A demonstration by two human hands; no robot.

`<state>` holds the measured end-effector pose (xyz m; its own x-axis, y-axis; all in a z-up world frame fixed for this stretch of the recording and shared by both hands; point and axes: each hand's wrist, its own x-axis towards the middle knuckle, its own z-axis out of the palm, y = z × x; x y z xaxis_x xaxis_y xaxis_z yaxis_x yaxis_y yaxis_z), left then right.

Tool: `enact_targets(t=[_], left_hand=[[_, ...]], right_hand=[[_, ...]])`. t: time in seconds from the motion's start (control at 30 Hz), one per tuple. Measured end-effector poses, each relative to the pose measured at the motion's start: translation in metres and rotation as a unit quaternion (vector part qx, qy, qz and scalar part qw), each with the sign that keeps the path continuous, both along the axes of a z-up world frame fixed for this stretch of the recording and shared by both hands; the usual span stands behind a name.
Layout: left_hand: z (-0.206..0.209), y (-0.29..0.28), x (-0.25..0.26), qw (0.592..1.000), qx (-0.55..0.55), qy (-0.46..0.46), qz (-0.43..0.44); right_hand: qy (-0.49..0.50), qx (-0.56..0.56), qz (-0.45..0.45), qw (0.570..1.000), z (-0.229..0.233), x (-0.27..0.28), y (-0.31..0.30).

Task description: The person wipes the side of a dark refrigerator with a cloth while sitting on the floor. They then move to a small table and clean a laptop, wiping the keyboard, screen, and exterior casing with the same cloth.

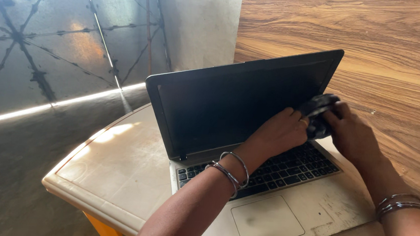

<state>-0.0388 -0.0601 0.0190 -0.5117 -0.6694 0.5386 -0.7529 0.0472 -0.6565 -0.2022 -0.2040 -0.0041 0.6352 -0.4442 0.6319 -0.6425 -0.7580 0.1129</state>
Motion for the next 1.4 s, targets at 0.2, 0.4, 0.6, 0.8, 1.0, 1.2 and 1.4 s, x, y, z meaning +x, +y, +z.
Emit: enact_targets(t=[0.2, 0.4, 0.6, 0.8, 1.0, 1.2, 1.4], left_hand=[[0.034, -0.008, -0.007, 0.994, -0.109, -0.008, -0.021], [0.080, 0.010, 0.002, 0.990, -0.138, -0.017, -0.010], [0.106, 0.042, 0.016, 0.987, -0.163, -0.013, 0.002], [0.112, 0.087, 0.042, 0.986, -0.162, -0.001, 0.028], [0.112, 0.146, 0.065, 0.985, -0.161, 0.017, 0.050], [0.099, 0.195, 0.092, 0.985, -0.154, 0.042, 0.057], [0.075, 0.231, 0.117, 0.985, -0.126, 0.089, 0.084]], right_hand=[[-0.115, -0.058, 0.007, 0.992, 0.027, -0.007, 0.003], [-0.194, -0.119, 0.081, 0.970, 0.045, -0.005, 0.006], [-0.200, -0.143, 0.088, 0.965, 0.062, 0.012, 0.026], [-0.193, -0.148, 0.118, 0.963, 0.077, 0.029, 0.066], [-0.179, -0.159, 0.164, 0.957, 0.086, 0.054, 0.108], [-0.154, -0.192, 0.202, 0.948, 0.092, 0.080, 0.149], [-0.121, -0.193, 0.227, 0.947, 0.087, 0.106, 0.180]])
